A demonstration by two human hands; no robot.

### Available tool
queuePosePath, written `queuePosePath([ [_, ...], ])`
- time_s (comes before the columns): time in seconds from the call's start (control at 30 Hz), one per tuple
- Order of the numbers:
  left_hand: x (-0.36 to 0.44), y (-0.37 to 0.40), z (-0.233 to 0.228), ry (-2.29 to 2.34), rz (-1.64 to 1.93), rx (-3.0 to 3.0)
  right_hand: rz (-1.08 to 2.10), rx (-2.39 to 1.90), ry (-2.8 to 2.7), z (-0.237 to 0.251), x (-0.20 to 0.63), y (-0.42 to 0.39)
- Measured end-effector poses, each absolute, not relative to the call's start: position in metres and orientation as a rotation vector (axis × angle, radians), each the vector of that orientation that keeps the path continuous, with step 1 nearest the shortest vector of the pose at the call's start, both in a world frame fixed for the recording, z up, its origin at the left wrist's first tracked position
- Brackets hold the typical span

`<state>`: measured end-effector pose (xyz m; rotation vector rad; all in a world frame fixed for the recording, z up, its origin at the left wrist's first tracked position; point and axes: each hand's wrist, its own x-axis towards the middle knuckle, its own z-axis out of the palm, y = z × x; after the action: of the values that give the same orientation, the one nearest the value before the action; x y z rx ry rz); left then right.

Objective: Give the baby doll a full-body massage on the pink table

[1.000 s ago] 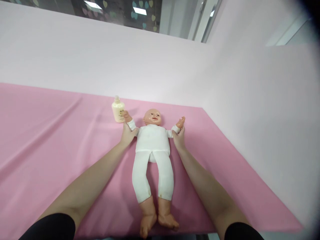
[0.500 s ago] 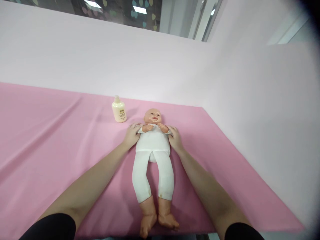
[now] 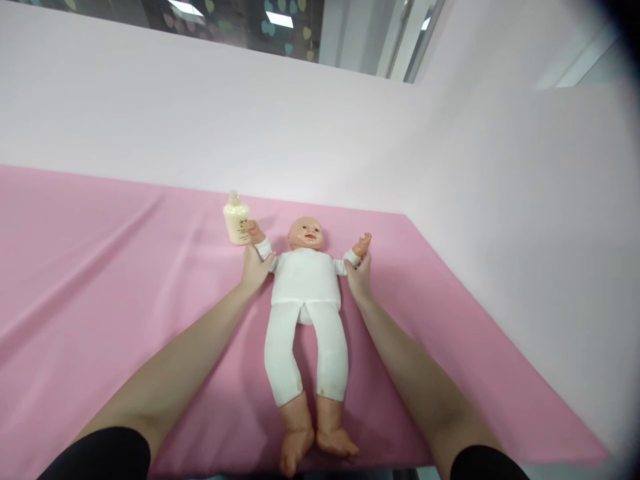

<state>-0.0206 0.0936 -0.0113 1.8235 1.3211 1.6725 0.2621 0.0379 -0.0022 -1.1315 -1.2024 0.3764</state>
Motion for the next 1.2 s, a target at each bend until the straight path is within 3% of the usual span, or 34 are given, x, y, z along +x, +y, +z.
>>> queuePosePath([
  [0.4,-0.008,0.070,0.001,1.416,1.156,2.471,0.184,-1.181,-1.701,0.000,0.253,0.033],
  [0.63,-0.010,0.074,0.004,1.384,1.328,2.338,0.252,-1.184,-1.539,-0.002,0.255,0.034],
  [0.9,-0.019,0.090,-0.005,1.273,1.663,1.794,0.411,-1.178,-1.194,-0.008,0.266,0.042],
  [1.2,-0.014,0.078,0.004,1.438,1.457,2.185,0.213,-1.221,-1.507,-0.003,0.258,0.036],
])
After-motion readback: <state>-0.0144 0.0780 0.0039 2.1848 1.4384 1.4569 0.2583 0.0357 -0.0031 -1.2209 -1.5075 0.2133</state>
